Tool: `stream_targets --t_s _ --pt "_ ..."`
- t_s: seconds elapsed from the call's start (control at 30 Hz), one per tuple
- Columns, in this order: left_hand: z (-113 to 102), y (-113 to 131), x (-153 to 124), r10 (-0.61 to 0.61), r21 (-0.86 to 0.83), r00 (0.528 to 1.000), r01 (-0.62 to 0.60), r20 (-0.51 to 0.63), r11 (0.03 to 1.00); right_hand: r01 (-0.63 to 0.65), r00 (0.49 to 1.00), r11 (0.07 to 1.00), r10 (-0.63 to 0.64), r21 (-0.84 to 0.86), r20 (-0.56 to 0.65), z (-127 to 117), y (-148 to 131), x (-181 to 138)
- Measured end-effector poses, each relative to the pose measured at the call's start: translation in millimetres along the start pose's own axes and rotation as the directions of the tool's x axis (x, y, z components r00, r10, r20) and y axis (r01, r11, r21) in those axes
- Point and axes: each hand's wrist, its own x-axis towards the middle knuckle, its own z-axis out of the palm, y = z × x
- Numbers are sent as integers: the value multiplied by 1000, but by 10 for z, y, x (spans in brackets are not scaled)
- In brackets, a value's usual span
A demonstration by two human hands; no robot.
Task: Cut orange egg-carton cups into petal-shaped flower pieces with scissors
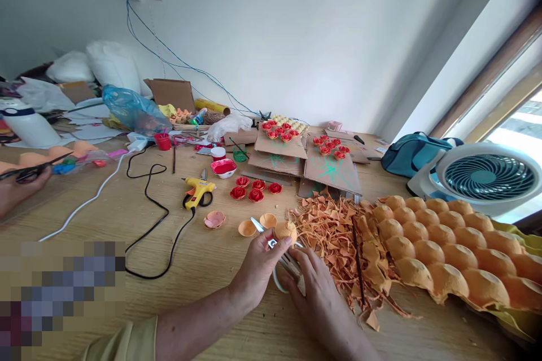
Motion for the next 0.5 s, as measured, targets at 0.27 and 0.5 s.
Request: stream_targets --t_s 0.27,0.5 --pt "67 37 -83 -116 65 964 103 238 993 -94 995 995 93 37 40 15 94 21" --pt "1 248 61 -25 88 993 15 112 996 -369 929 888 348 275 121 -68 134 79"
